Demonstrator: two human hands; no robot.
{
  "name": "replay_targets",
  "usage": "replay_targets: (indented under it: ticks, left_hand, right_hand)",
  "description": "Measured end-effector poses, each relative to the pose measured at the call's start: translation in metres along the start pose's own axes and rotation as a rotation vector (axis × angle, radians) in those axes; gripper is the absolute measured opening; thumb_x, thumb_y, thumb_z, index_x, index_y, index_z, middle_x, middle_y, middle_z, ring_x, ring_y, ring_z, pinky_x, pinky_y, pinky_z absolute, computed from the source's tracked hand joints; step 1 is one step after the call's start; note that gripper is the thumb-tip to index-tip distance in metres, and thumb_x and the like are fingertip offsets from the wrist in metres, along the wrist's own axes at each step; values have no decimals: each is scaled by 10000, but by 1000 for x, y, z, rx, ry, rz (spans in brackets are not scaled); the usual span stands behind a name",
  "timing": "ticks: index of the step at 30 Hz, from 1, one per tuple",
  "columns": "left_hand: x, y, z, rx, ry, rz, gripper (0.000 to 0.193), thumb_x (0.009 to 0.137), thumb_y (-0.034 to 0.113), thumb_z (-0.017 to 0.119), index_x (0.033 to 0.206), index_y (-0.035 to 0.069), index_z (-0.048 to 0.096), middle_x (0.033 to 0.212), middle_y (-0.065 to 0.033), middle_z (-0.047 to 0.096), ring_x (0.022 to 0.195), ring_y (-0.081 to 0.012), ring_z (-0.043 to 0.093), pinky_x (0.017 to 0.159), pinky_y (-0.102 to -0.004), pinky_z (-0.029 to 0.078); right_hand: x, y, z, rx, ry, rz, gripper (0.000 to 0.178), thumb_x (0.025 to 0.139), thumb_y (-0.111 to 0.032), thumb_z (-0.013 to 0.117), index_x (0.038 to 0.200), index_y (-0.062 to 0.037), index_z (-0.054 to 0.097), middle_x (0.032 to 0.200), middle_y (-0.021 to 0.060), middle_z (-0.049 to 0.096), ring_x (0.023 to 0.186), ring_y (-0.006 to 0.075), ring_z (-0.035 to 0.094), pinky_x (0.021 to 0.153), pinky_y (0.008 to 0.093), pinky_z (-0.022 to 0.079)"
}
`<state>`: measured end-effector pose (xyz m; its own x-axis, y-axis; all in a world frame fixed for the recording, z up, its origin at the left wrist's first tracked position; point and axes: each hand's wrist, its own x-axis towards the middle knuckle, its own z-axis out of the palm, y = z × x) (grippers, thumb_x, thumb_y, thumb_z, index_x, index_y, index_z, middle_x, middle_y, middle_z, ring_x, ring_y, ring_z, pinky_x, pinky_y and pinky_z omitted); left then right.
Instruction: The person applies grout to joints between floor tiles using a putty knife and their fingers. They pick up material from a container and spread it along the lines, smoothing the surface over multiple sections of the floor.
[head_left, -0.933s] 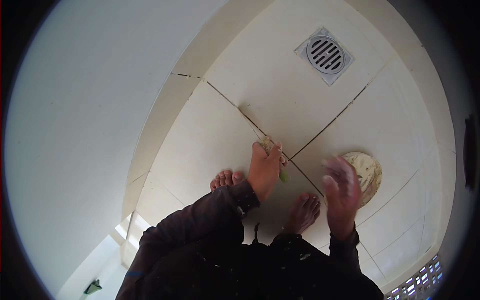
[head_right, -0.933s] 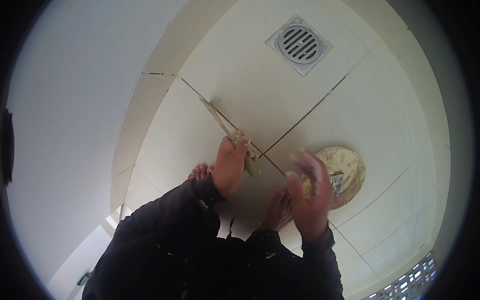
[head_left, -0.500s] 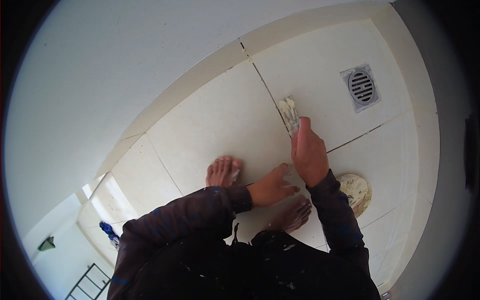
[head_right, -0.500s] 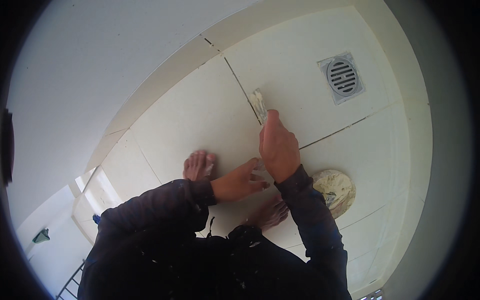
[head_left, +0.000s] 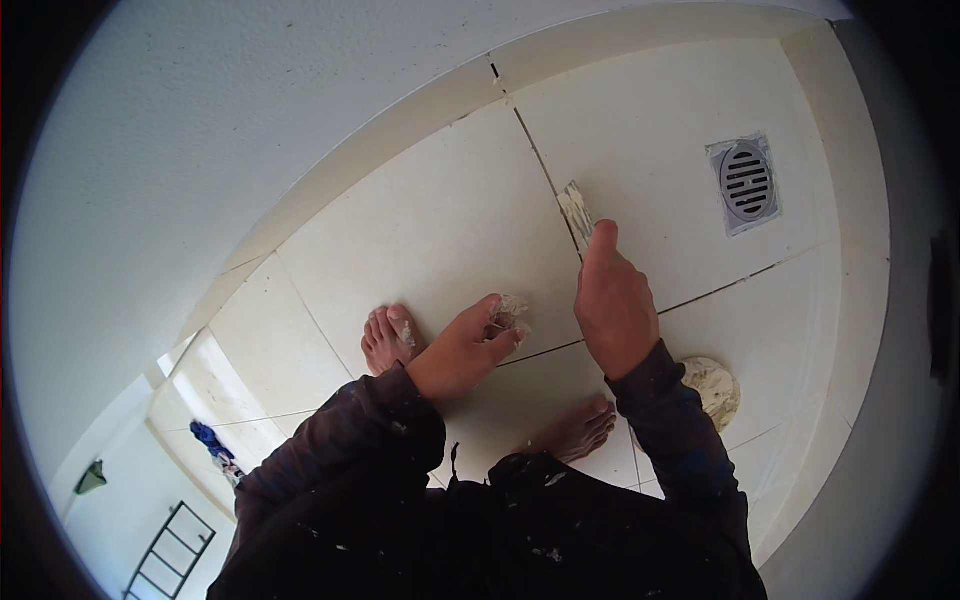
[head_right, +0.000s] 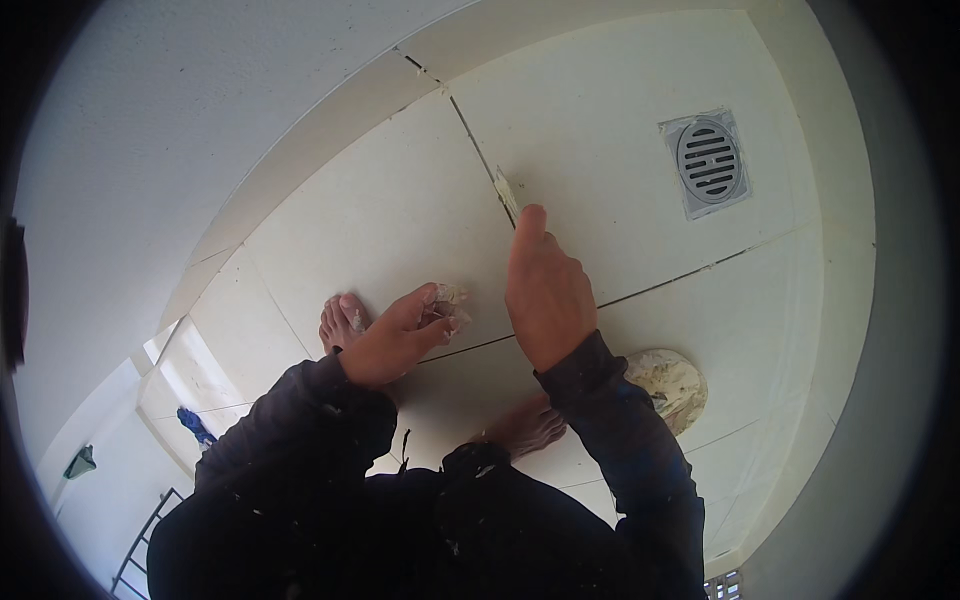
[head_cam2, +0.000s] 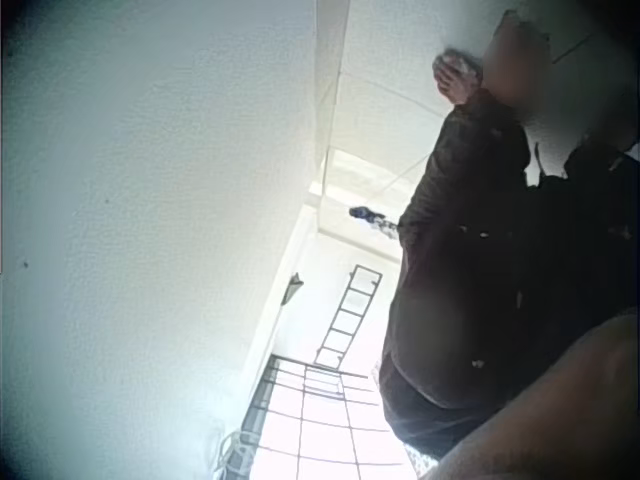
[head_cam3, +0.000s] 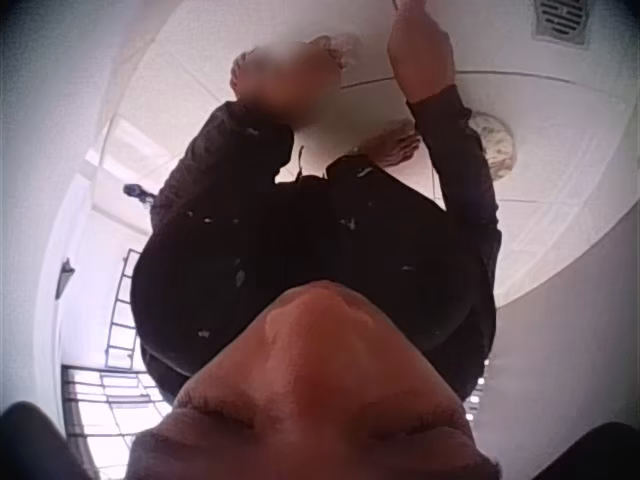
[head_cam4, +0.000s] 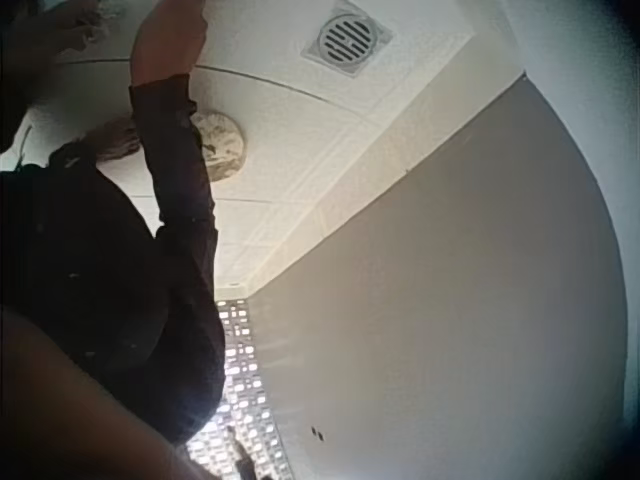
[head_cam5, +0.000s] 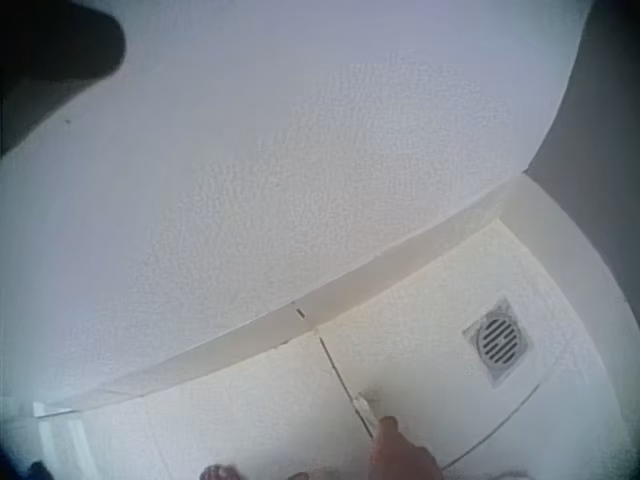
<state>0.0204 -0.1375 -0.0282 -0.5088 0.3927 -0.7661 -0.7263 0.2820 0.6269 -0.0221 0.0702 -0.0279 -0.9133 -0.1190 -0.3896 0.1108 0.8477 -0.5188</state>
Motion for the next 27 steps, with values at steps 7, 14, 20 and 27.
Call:
replay_targets:
  ticks: [7,14,20,27]
  left_hand:
    - [13,18,6,-30,-41,-34,296,986,143,554,1253,18,534,1068,-21,594,966,-114,559,841,-268,476]
    - [-1,15,0,1,8,7,317,981,137,530,1274,16,538,1097,-30,605,978,-104,561,862,-261,479]
    - [-9,15,-4,-13,50,25,305,981,138,536,1259,13,546,1066,-27,609,955,-94,552,846,-256,475]
    - [-17,16,-10,151,129,105,259,979,138,550,1193,-7,552,971,-18,602,869,-92,540,806,-251,467]
  right_hand:
    - [1,7,1,-24,45,-76,200,938,-44,487,1099,7,380,811,216,635,708,439,656,605,502,539]
    - [-21,1,12,-56,76,-13,242,924,-28,499,1134,14,385,830,203,636,710,406,670,595,481,546]
    - [-22,-1,12,-21,84,-24,249,938,-53,492,1146,19,375,799,239,625,709,455,640,610,525,523]
    - [-36,19,-10,185,175,26,247,968,-70,497,1152,32,368,656,272,575,668,491,595,579,549,455]
